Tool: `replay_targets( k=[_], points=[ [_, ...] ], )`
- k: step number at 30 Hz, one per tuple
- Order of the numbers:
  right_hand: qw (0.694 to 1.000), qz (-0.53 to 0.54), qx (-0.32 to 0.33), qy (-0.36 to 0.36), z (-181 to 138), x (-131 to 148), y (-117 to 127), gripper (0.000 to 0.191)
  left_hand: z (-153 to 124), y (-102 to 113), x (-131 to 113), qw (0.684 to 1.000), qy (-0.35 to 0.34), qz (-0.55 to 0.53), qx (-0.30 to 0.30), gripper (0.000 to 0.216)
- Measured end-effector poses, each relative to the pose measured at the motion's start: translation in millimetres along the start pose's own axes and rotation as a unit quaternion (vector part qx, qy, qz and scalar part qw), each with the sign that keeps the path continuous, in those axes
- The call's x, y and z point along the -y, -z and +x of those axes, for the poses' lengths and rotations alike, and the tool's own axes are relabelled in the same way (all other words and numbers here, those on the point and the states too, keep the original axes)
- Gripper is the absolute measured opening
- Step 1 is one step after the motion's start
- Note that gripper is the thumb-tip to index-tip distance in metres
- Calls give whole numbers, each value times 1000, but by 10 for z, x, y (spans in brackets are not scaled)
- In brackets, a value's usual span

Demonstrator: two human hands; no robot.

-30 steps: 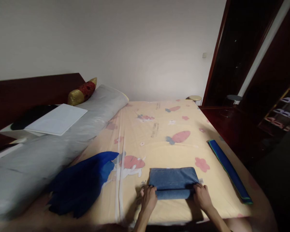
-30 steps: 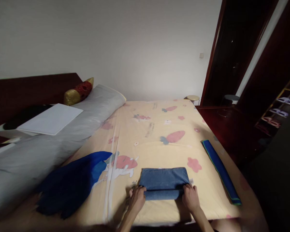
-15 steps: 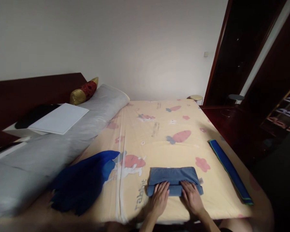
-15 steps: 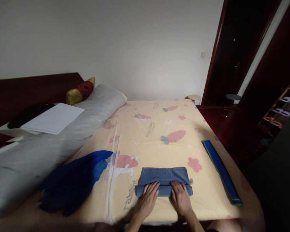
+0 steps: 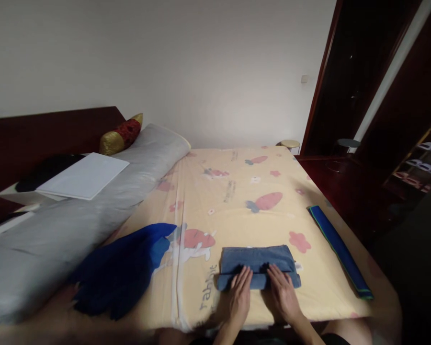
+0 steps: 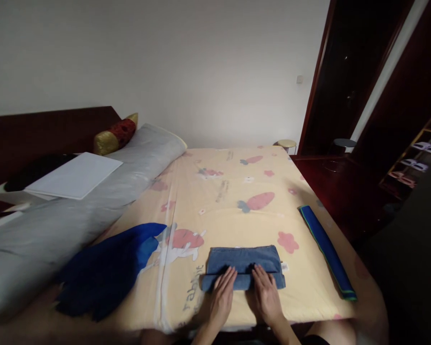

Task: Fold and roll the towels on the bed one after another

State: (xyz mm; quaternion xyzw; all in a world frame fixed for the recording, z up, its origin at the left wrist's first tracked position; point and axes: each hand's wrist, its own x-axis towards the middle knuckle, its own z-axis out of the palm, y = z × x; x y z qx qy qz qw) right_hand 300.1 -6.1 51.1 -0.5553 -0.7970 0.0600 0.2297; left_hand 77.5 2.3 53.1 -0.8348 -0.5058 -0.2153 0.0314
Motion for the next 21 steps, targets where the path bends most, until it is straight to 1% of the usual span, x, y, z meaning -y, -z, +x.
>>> replay_targets(
  k=[2, 4, 6, 8, 12, 14, 16, 18, 20, 21],
  points=[
    [999, 22, 38, 21, 88, 162, 24, 47, 82, -29, -167, 999, -31, -19, 26, 57],
    [998, 24, 54, 15, 155, 202, 34, 48, 144, -33, -219, 998, -30, -15, 52, 56],
    [998, 14, 57, -2, 186, 110, 46, 49, 183, -5, -137, 998, -10, -1, 70, 53],
    [998, -3, 48, -27, 171, -81, 67, 50, 188, 45, 49, 997, 20, 19, 71, 49],
    [996, -48, -2, -76, 18, -485, 104, 48, 69, 150, 473, 994, 81, 70, 30, 43],
    [993, -73, -32, -92, -86, -597, 104, 46, -36, 192, 595, 991, 90, 97, -5, 42],
    [989, -91, -59, -99, -186, -639, 99, 46, -142, 234, 633, 988, 92, 118, -42, 43],
    [989, -95, -81, -83, -281, -636, 98, 47, -231, 277, 611, 985, 90, 123, -77, 47],
    [992, -84, -86, -49, -371, -617, 101, 56, -295, 311, 560, 985, 84, 111, -99, 49],
    [993, -75, -81, -33, -411, -606, 101, 62, -317, 320, 533, 987, 77, 102, -101, 50]
  ],
)
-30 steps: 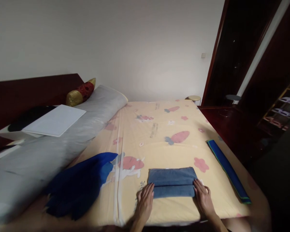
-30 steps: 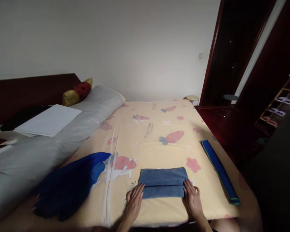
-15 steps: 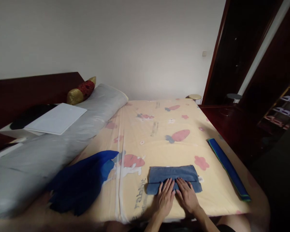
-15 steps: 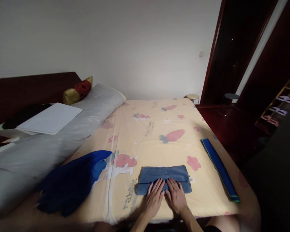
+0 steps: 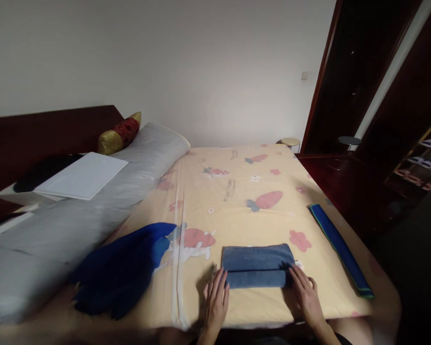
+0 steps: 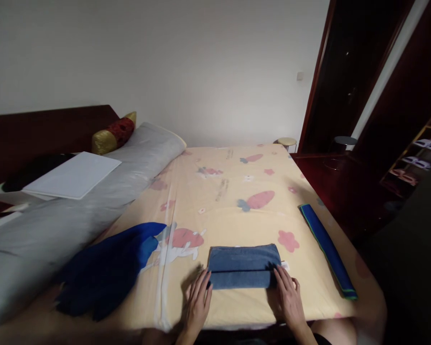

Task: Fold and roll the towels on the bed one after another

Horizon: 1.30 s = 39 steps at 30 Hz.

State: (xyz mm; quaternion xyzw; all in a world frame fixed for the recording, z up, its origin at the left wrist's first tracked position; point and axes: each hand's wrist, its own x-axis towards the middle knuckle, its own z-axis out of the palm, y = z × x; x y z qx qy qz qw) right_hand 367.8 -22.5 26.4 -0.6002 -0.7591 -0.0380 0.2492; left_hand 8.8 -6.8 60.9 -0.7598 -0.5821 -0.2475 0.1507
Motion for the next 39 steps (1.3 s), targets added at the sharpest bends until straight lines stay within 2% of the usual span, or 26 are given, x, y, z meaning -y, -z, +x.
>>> replay_targets(
  k=[3, 6, 10, 13, 17, 20, 23, 25, 28, 30, 32, 35, 37, 39],
  points=[
    [999, 18, 22, 16, -80, 25, -5, 74, -40, 4, -57, 998, -43, -23, 35, 53],
    [999, 16, 27, -6, -49, 64, -49, 66, -24, -69, -78, 995, -62, -29, 69, 57],
    [999, 16, 30, -42, 162, 149, -60, 47, 108, -198, -79, 996, -38, -27, 75, 53],
    [995, 18, 63, -73, 371, 179, 24, 40, 251, -218, -105, 995, -5, -34, 90, 47],
    [987, 14, 146, -72, 575, 105, 195, 33, 386, -76, -114, 988, 52, -66, 131, 40],
    [985, 8, 163, -59, 607, 102, 243, 24, 422, 56, -101, 979, 70, -70, 178, 39],
    [986, -5, 154, -69, 583, 314, 180, 34, 428, 69, -203, 977, 86, -44, 192, 42],
    [988, 0, 146, -58, 575, 565, 108, 46, 423, -10, -378, 978, 80, -44, 185, 48],
    [985, 64, 157, -17, 604, 931, 28, 57, 400, -185, -707, 978, 23, -94, 185, 57],
    [978, 114, 174, 15, 640, 1040, 19, 57, 380, -270, -849, 975, -7, -113, 189, 59],
    [974, 135, 177, 42, 664, 988, 45, 55, 364, -291, -848, 976, -33, -112, 186, 58],
    [984, 111, 139, 35, 635, 677, 105, 48, 343, -226, -586, 977, -75, -99, 175, 53],
    [991, 78, 109, -4, 568, 415, 126, 46, 322, -169, -337, 982, -64, -78, 160, 48],
    [994, 51, 91, -38, 484, 194, 119, 46, 296, -136, -124, 989, -21, -48, 140, 46]
  ],
)
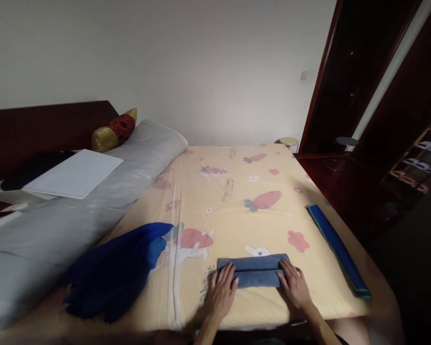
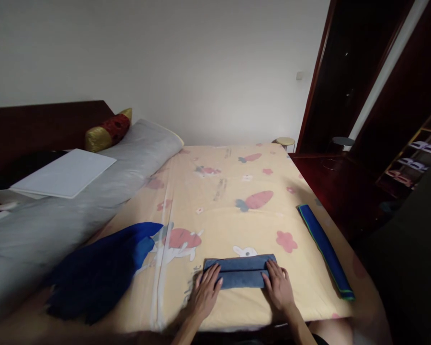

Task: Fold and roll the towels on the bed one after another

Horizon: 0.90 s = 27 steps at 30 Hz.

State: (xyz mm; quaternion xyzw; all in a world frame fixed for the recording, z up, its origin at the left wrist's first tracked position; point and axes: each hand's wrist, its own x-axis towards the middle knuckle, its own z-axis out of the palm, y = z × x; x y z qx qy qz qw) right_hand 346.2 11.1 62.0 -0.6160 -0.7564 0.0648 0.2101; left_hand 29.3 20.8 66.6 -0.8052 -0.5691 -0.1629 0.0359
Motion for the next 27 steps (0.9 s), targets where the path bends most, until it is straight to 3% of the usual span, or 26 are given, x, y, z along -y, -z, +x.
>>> replay_targets(
  k=[3, 8, 11, 15, 20, 27],
  points=[
    [1000, -16, -5, -17, -70, -174, -42, 48, -30, 2, 149, 998, 59, 22, -16, 43],
    [997, -42, -38, -44, -62, -89, -48, 46, -28, -4, 59, 995, 87, 38, -34, 42],
    [997, -37, -60, -8, -104, 1, -1, 42, -115, 25, -19, 995, 68, 38, -69, 39],
    [997, -9, -42, 62, -278, 62, -44, 54, -294, 27, -73, 998, 4, 21, -54, 42],
    [997, -8, -53, 54, -406, 64, -239, 70, -338, -71, -133, 998, 21, 24, -53, 55],
    [998, 8, -49, 26, -178, 83, -230, 52, -113, -112, -153, 997, 63, 15, -33, 52]
  ],
)
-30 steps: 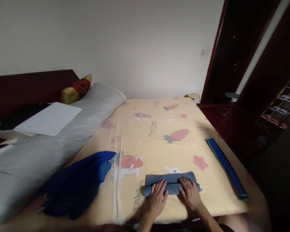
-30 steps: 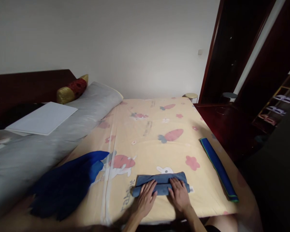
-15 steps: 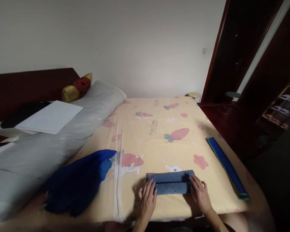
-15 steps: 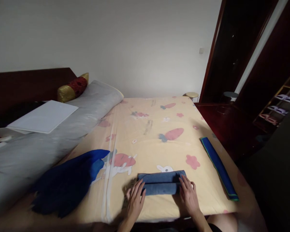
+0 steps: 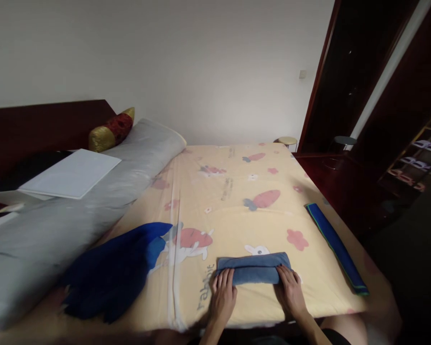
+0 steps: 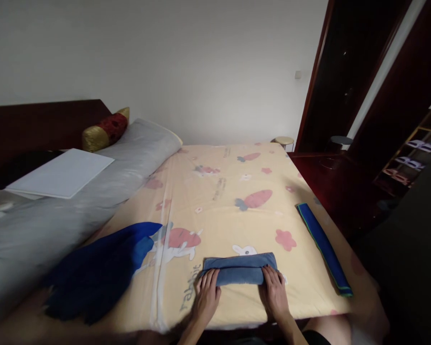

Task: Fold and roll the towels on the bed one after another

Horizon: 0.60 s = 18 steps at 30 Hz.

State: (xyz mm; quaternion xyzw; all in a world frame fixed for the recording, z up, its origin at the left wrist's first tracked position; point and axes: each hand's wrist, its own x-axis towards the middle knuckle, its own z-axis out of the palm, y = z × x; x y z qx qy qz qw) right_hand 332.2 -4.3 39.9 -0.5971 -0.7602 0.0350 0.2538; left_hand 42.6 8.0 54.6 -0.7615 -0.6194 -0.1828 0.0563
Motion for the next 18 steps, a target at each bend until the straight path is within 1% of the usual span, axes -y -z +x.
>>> replay_targets(
  k=[3, 6, 8, 10, 13, 15, 18],
  points=[
    [999, -4, 38, -34, 110, 41, 104, 48, 121, 94, 29, 999, 9, -26, 37, 47],
    [994, -33, 87, -57, 160, 79, 181, 46, 200, 199, 52, 994, 12, -46, 101, 42],
    [992, -61, 87, -68, 166, 128, 175, 46, 222, 238, 8, 991, 24, -44, 121, 45],
    [993, -73, 63, -70, 170, 219, 117, 51, 233, 243, -108, 993, 21, -41, 107, 54],
    [997, -47, 35, -41, 207, 420, -18, 58, 255, 199, -370, 994, -43, -57, 88, 69],
    [999, -28, 39, -16, 256, 549, -100, 61, 276, 149, -539, 990, -80, -65, 93, 75],
    [997, -18, 72, 7, 354, 691, -192, 66, 302, 61, -730, 986, -96, -63, 122, 79]
  ],
)
